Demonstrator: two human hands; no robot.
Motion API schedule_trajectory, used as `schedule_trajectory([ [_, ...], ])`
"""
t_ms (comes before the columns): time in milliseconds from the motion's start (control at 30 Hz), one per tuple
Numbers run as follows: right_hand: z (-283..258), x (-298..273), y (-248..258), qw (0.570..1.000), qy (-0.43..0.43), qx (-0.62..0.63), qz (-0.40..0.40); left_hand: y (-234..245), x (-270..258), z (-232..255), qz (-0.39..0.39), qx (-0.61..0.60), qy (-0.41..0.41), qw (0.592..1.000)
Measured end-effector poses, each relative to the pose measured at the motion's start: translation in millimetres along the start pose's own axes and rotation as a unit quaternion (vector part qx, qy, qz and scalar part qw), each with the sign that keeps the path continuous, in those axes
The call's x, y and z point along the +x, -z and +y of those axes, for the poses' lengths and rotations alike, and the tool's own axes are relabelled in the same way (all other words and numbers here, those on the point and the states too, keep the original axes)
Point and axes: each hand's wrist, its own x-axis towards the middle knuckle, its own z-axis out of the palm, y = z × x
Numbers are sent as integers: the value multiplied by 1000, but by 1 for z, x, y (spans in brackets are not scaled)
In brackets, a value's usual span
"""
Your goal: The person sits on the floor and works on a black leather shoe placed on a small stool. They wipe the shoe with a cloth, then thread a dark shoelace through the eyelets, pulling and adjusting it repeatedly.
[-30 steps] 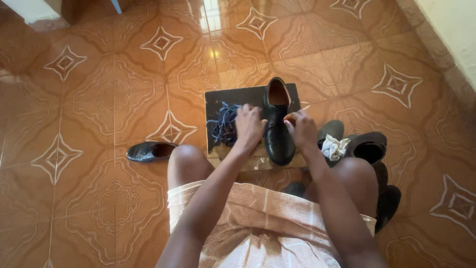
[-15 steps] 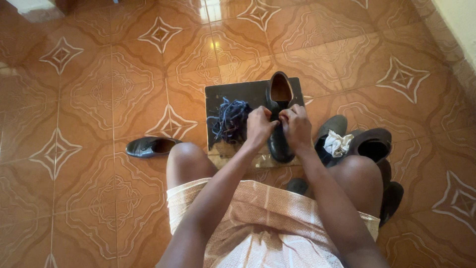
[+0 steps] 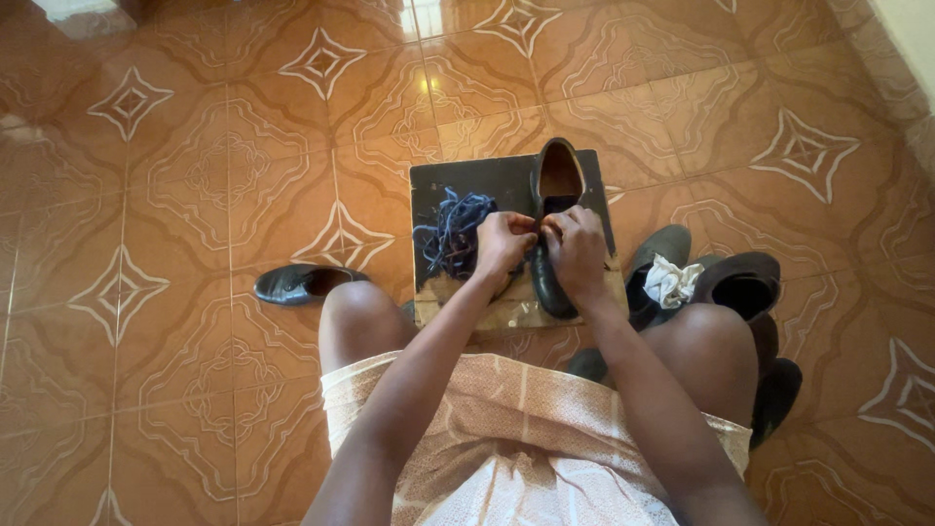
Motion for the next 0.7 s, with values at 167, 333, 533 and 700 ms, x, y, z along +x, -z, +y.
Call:
schedule_trajectory([
  [167, -1, 1, -1, 999, -17, -15, -26, -1, -2, 5, -2, -23, 3, 1000],
  [333, -1, 0, -1, 999, -29, -10, -44, -1, -3, 4, 3, -27, 12, 1000],
  [533, -2, -2, 0, 999, -18, -13, -34, 0, -3, 6, 1, -18, 11, 1000],
  [700, -3, -2, -1, 1000, 15, -3, -9, 1, -5, 6, -1, 7, -22, 1000],
])
